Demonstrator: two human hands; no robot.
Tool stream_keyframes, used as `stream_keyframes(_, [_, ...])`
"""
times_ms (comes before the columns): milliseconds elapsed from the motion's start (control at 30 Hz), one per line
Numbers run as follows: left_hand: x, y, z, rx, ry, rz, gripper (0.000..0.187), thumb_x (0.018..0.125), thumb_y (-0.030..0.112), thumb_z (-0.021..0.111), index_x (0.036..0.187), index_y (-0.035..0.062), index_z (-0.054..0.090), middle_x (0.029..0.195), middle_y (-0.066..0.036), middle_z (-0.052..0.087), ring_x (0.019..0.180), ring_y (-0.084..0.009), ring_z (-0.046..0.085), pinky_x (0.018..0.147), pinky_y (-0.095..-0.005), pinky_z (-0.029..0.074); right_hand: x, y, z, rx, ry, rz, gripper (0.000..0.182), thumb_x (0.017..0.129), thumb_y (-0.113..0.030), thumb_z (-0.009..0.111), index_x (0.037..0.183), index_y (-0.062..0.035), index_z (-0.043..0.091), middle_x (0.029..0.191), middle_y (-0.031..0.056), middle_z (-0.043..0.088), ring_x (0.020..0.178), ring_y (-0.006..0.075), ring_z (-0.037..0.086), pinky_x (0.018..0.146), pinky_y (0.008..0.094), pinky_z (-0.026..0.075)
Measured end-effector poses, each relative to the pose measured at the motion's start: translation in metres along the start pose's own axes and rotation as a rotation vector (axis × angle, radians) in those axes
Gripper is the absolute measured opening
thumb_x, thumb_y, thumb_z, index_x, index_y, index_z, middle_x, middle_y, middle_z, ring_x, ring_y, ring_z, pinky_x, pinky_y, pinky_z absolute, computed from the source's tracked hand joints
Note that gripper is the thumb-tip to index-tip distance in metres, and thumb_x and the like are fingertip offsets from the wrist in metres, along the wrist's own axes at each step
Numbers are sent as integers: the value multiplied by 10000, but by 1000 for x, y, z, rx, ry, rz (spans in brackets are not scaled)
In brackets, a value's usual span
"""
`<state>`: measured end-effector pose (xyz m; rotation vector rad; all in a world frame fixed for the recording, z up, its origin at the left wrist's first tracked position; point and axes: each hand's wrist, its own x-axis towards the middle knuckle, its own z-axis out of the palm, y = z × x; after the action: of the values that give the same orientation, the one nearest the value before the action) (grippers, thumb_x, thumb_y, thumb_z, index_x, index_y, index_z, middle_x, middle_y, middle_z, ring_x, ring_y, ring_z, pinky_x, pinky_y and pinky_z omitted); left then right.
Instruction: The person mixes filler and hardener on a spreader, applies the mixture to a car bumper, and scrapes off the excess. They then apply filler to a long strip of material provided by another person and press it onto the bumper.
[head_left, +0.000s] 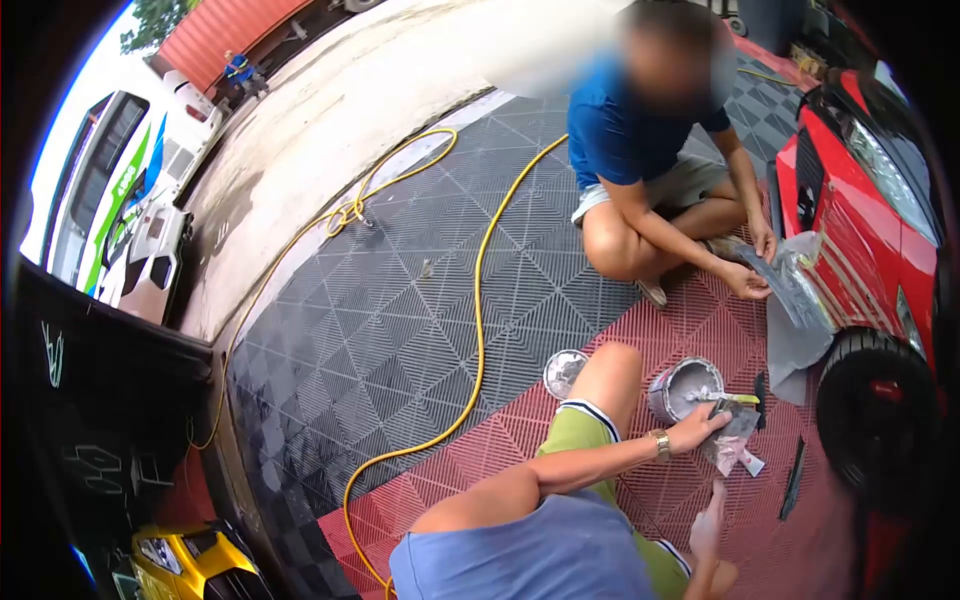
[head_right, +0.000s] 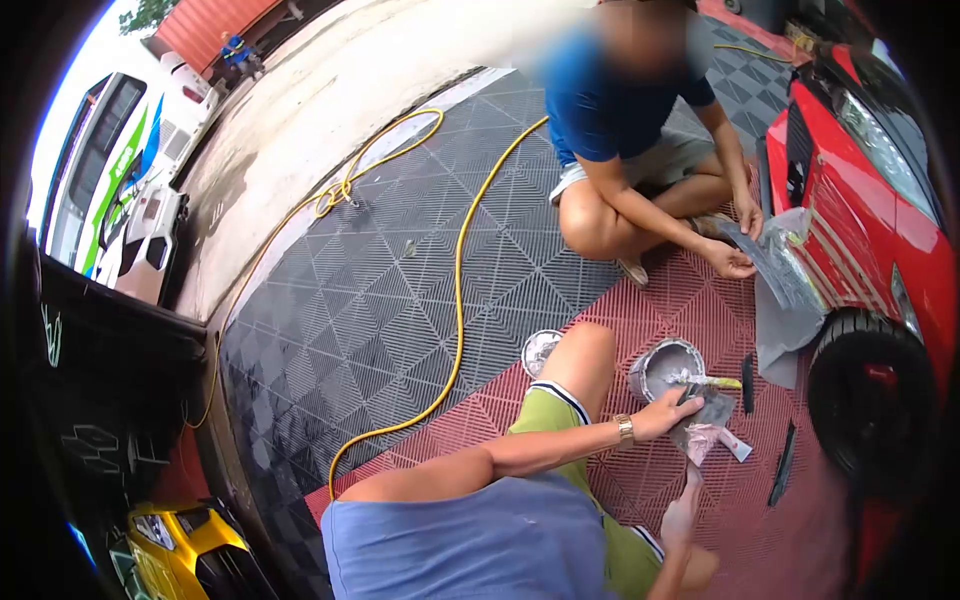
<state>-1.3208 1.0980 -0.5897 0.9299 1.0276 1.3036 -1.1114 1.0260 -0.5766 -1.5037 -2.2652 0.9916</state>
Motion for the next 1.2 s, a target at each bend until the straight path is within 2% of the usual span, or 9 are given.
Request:
stream_keyframes(67, [0, -42, -3, 275, 43, 39, 394, 955, 364, 475, 999, -18, 561, 870, -80, 603, 800, -124, 526, 743, -301, 454, -5, 19, -4, 141, 336, -104, 498, 779, 75, 468, 1270, -7, 460, 1228, 162, 490, 1167, 267, 476, 1029, 362, 345])
stream_keyframes(100, [-6, -13, -6, 358, -130, -218, 463, 963, 398, 411, 1024, -41, 542, 893, -212, 588, 824, -231, 555, 778, -365, 447, -4, -17, -27, 22, 331, -78, 484, 761, 77, 452, 1233, -19, 502, 1222, 166, 506, 1154, 310, 480, 1007, 383, 364])
stream_keyframes(133, [-5, -12, -4, 340, -275, -330, 458, 967, 393, 408, 975, -45, 542, 835, -189, 594, 756, -235, 552, 739, -361, 451, -2, -51, -52, -98, 324, -53, 478, 743, 78, 437, 1196, -31, 543, 1216, 171, 522, 1141, 353, 484, 985, 404, 383])
stream_keyframes(267, [-16, -23, 38, 274, -135, -28, 347, 965, 263, 476, 1123, -39, 545, 963, -95, 612, 871, -156, 538, 813, -300, 440, -7, -27, -43, -326, 223, -104, 428, 752, 19, 489, 1128, -131, 627, 1185, 50, 556, 1183, 238, 448, 974, 452, 301])
stream_keyframes(433, [15, -10, 19, -58, -7, -155, 317, 961, 288, 497, 923, -19, 567, 776, -9, 571, 683, -86, 467, 631, -271, 419, -30, -30, -70, -194, 35, -42, 469, 736, 82, 500, 1158, -96, 597, 1203, 68, 535, 1144, 272, 490, 949, 418, 378])
stream_keyframes(600, [7, -16, 31, -363, -78, -321, 252, 948, 256, 531, 1003, 15, 580, 899, -14, 604, 798, -84, 553, 721, -256, 470, 0, -54, -45, -43, 483, -198, 605, 727, 147, 525, 1284, -61, 411, 1303, 180, 385, 1175, 398, 445, 968, 426, 422])
stream_keyframes(800, [11, -3, 17, -254, -158, -280, 208, 950, 215, 524, 999, 23, 587, 890, -22, 615, 785, -88, 569, 698, -257, 480, -16, -26, -43, -36, 321, 120, 552, 763, 108, 430, 1285, -73, 440, 1288, 163, 431, 1180, 355, 453, 974, 436, 408])
stream_keyframes(967, [13, 8, 27, 123, -265, -107, 334, 963, 288, 494, 1015, -30, 581, 850, -24, 601, 741, -89, 506, 691, -262, 447, 9, -65, -56, -465, 315, -37, 507, 733, 64, 496, 1199, -122, 572, 1261, 67, 513, 1177, 261, 470, 956, 404, 372])
stream_keyframes(1200, [35, -2, 14, -267, -132, -239, 252, 944, 229, 535, 1038, -1, 576, 928, -25, 609, 795, -92, 553, 730, -259, 471, -17, -75, -76, -186, 354, 18, 485, 728, 85, 544, 1173, -105, 582, 1187, 79, 541, 1175, 269, 478, 933, 409, 436])
